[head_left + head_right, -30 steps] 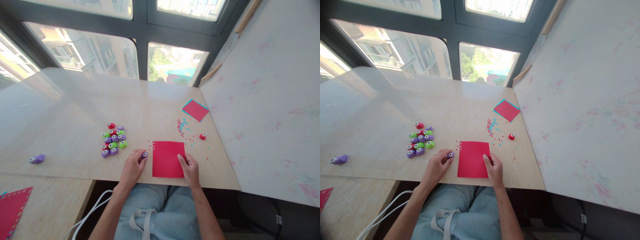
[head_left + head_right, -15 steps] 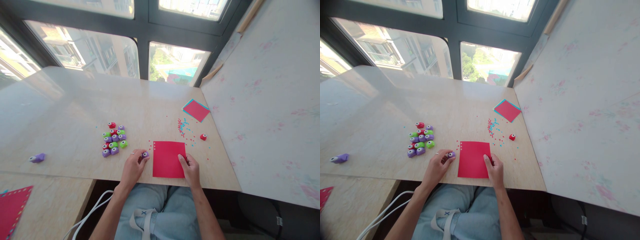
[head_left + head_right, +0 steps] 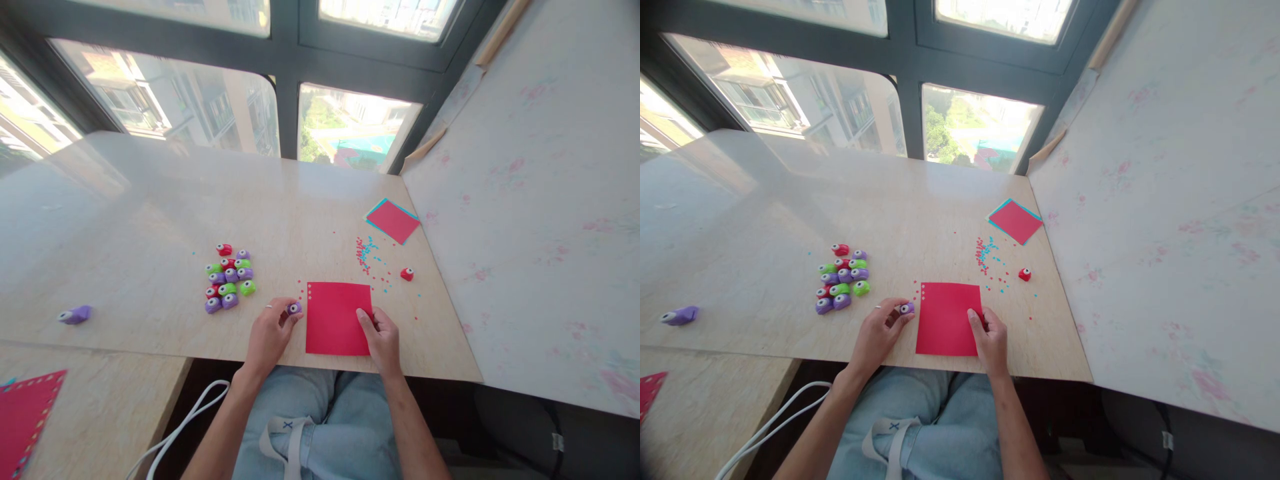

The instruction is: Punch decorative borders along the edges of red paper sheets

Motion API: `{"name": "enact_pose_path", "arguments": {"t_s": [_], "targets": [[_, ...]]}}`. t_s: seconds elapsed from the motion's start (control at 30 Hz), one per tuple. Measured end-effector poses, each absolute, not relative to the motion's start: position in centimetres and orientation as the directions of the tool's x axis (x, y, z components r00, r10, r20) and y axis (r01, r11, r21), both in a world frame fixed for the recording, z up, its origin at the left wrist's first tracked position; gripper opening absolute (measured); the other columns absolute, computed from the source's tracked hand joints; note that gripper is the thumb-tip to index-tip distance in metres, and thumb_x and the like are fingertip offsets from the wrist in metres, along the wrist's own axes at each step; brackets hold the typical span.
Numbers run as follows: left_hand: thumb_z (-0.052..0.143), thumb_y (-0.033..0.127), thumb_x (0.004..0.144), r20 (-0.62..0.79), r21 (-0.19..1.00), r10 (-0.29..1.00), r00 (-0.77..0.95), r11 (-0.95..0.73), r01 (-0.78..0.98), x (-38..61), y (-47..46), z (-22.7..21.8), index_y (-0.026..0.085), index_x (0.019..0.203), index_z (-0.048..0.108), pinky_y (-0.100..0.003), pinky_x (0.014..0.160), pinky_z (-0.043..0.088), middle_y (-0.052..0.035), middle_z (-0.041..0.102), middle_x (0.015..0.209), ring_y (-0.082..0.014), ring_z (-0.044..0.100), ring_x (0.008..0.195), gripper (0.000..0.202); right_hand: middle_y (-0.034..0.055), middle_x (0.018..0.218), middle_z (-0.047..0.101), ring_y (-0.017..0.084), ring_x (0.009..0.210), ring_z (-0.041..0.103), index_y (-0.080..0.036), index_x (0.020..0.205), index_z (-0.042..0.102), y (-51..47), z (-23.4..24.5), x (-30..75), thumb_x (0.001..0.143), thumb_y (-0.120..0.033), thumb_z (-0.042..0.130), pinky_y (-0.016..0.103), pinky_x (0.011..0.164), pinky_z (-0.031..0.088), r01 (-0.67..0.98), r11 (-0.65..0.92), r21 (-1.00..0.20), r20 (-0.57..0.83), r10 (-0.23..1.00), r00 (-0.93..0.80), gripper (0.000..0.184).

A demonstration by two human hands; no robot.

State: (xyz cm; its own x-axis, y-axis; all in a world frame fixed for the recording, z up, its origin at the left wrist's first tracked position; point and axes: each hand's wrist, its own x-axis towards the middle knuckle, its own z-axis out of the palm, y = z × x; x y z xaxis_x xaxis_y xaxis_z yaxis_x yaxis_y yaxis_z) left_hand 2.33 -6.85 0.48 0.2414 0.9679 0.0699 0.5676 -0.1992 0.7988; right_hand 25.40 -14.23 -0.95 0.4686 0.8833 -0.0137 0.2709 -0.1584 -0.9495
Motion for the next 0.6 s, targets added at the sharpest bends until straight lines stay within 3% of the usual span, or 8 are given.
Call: {"name": "enact_pose_path", "arguments": {"t_s": [0.6], "targets": [[0.059,0.022,0.088,0.109,0.729,0.946,0.307,-0.286,0.622,3.2,-6.71,0.75,0.022,0.105,0.063,-0.033,0.08,0.05,-0.0052,0.069,0.105,-0.0222,0.065,0.091,0.017,-0.0048,0.06,0.04,0.012,0.057,0.035,-0.02,0.067,0.052,-14.21,-0.62,25.29,0.087,-0.05,0.061,0.023,0.051,0.031,0.268,-0.161,-0.95,-0.014,0.878,0.478,0.037]]}}
